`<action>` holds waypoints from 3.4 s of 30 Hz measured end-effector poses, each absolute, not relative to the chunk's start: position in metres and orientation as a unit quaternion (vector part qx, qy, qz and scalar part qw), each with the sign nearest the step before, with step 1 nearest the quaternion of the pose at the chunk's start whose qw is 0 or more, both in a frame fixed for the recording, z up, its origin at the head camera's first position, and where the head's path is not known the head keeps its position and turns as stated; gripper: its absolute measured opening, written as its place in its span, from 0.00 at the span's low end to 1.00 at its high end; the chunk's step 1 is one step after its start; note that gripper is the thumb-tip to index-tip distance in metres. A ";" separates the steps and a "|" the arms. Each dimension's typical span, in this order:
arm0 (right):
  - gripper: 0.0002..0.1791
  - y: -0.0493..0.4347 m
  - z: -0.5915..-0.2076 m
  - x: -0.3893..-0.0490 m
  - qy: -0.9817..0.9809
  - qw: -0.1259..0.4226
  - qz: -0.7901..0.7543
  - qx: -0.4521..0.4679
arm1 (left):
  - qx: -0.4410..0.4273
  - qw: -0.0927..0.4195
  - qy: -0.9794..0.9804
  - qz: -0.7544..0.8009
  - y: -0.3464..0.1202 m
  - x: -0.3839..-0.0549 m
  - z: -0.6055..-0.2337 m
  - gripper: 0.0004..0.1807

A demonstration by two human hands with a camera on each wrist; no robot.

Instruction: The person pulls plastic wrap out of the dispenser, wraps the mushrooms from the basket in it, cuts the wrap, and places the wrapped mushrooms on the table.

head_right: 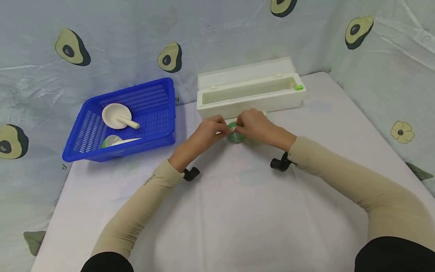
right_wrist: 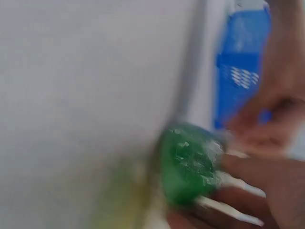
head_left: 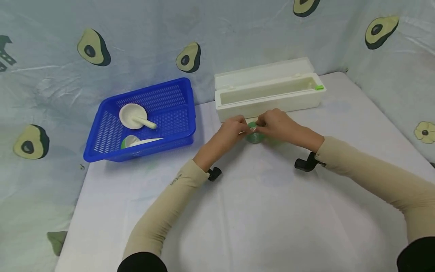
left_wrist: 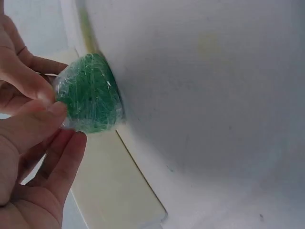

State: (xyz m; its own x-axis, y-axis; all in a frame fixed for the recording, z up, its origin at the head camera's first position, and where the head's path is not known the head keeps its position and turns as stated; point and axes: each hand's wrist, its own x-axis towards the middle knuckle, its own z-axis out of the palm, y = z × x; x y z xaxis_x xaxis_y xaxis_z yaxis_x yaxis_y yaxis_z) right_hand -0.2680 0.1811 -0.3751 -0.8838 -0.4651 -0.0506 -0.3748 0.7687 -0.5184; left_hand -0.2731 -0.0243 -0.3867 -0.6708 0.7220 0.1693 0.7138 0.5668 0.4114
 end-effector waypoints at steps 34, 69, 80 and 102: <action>0.09 0.194 -0.378 -0.272 0.922 0.078 -0.277 -0.259 | 0.449 -0.042 0.862 0.230 -0.025 -0.278 -0.395 0.06; 0.09 0.208 -0.377 -0.267 0.897 -0.079 -0.326 -0.287 | 0.169 0.069 0.936 0.301 -0.004 -0.273 -0.403 0.29; 0.21 0.200 -0.403 -0.276 0.880 -0.054 -0.395 -0.257 | 0.204 0.063 0.930 0.299 -0.010 -0.275 -0.407 0.36; 0.35 0.191 -0.403 -0.282 0.933 -0.017 -0.296 -0.205 | 0.343 0.031 0.886 0.311 -0.021 -0.283 -0.400 0.22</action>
